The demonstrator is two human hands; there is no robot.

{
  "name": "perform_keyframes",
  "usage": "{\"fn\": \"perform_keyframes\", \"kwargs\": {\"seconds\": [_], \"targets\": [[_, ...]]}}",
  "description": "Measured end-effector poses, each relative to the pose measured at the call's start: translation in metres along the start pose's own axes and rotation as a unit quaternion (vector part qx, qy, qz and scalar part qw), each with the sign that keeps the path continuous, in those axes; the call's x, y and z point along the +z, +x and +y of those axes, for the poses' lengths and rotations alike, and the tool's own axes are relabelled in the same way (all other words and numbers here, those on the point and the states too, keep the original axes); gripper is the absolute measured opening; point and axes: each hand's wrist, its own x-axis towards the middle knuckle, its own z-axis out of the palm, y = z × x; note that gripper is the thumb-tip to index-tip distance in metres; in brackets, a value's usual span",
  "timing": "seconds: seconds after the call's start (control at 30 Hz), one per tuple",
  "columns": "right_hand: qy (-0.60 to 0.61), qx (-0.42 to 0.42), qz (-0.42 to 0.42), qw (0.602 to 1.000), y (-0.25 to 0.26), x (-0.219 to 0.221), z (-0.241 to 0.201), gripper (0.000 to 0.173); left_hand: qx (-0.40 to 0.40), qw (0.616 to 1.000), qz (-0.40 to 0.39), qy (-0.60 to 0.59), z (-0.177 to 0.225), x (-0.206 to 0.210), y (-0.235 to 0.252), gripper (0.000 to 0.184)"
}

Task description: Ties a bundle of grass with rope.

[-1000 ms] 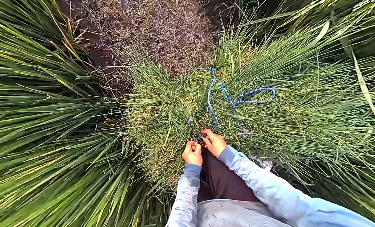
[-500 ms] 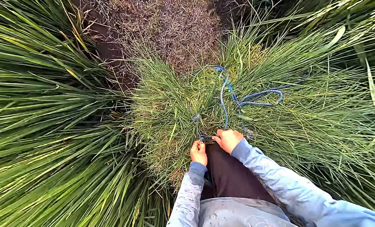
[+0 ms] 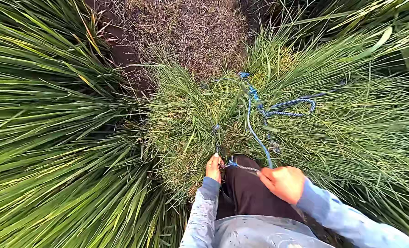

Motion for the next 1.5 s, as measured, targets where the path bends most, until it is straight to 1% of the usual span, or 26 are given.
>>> {"fn": "perform_keyframes", "kwargs": {"seconds": [0.07,0.13,0.2,0.3,0.4,0.47,0.53,0.6,0.63,0.67,0.7,0.73,0.8,0.87,0.93,0.97,1.0,1.07,1.1,1.17,1.2,1.27,1.33,1.37,1.4,1.5], "targets": [[0.004,-0.008,0.053,0.999,-0.028,-0.001,0.027,0.052,-0.003,0.999,-0.025,0.045,0.001,0.003,-0.003,0.037],[0.028,-0.034,0.106,0.993,-0.034,-0.002,0.045,0.047,0.006,0.997,-0.018,0.074,0.002,0.014,-0.005,0.035],[0.094,-0.063,0.165,0.980,-0.022,-0.004,0.047,0.037,0.004,0.996,0.012,0.093,0.006,0.022,-0.009,0.035],[0.232,-0.086,0.199,0.948,0.008,-0.007,0.034,0.035,-0.028,0.990,0.052,0.130,0.018,0.028,-0.015,0.036],[0.335,-0.084,0.122,0.931,0.024,-0.013,0.023,0.032,-0.079,0.984,0.059,0.147,0.032,0.026,-0.017,0.036],[0.298,-0.054,0.044,0.952,0.022,-0.018,0.021,0.024,-0.112,0.982,0.060,0.140,0.040,0.022,-0.018,0.036],[0.248,-0.019,-0.034,0.968,0.016,-0.021,0.018,0.027,-0.135,0.982,0.067,0.112,0.044,0.024,-0.018,0.035],[0.267,0.003,-0.113,0.957,0.014,-0.013,0.011,0.031,-0.154,0.982,0.077,0.077,0.046,0.029,-0.019,0.035],[0.313,0.019,-0.150,0.938,0.015,-0.005,0.005,0.033,-0.164,0.981,0.083,0.059,0.046,0.033,-0.020,0.035],[0.385,0.049,-0.178,0.904,0.019,0.007,-0.002,0.036,-0.172,0.980,0.089,0.042,0.047,0.036,-0.021,0.035],[0.477,0.095,-0.195,0.852,0.025,0.021,-0.011,0.039,-0.176,0.980,0.093,0.028,0.047,0.038,-0.022,0.035],[0.568,0.152,-0.195,0.785,0.033,0.033,-0.020,0.042,-0.177,0.979,0.096,0.022,0.047,0.039,-0.023,0.035],[0.702,0.243,-0.124,0.658,0.051,0.048,-0.039,0.042,-0.171,0.980,0.096,0.029,0.049,0.040,-0.024,0.036],[0.779,0.274,-0.023,0.563,0.068,0.055,-0.057,0.031,-0.156,0.982,0.088,0.055,0.050,0.038,-0.023,0.036],[0.819,0.263,0.044,0.508,0.077,0.062,-0.069,0.020,-0.143,0.980,0.065,0.119,0.050,0.034,-0.023,0.035],[0.837,0.247,0.061,0.485,0.079,0.066,-0.071,0.022,-0.133,0.971,0.043,0.192,0.054,0.031,-0.021,0.034],[0.854,0.227,0.075,0.461,0.080,0.069,-0.071,0.029,-0.121,0.947,0.013,0.297,0.060,0.028,-0.017,0.034],[0.879,0.175,0.099,0.432,0.080,0.070,-0.068,0.041,-0.089,0.856,-0.046,0.508,0.082,0.025,-0.013,0.040],[0.884,0.152,0.106,0.429,0.081,0.067,-0.065,0.046,-0.030,0.831,-0.047,0.553,0.089,0.026,-0.013,0.039],[0.886,0.115,0.112,0.436,0.084,0.064,-0.059,0.048,0.189,0.819,-0.027,0.541,0.080,0.025,-0.009,0.030],[0.880,0.096,0.112,0.452,0.085,0.066,-0.058,0.048,0.287,0.808,-0.046,0.513,0.070,0.022,0.001,0.027],[0.853,0.063,0.116,0.505,0.089,0.075,-0.061,0.045,0.398,0.770,-0.123,0.484,0.046,0.014,0.024,0.030],[0.835,0.041,0.126,0.533,0.091,0.085,-0.064,0.044,0.459,0.745,-0.152,0.460,0.024,0.009,0.037,0.039],[0.828,0.029,0.132,0.544,0.092,0.089,-0.065,0.044,0.469,0.752,-0.139,0.442,0.016,0.008,0.039,0.042],[0.820,0.017,0.142,0.554,0.094,0.089,-0.067,0.043,0.461,0.774,-0.110,0.420,0.011,0.010,0.038,0.044],[0.799,-0.009,0.171,0.576,0.094,0.090,-0.080,0.043,0.364,0.874,0.015,0.321,0.000,0.018,0.020,0.047]]}}
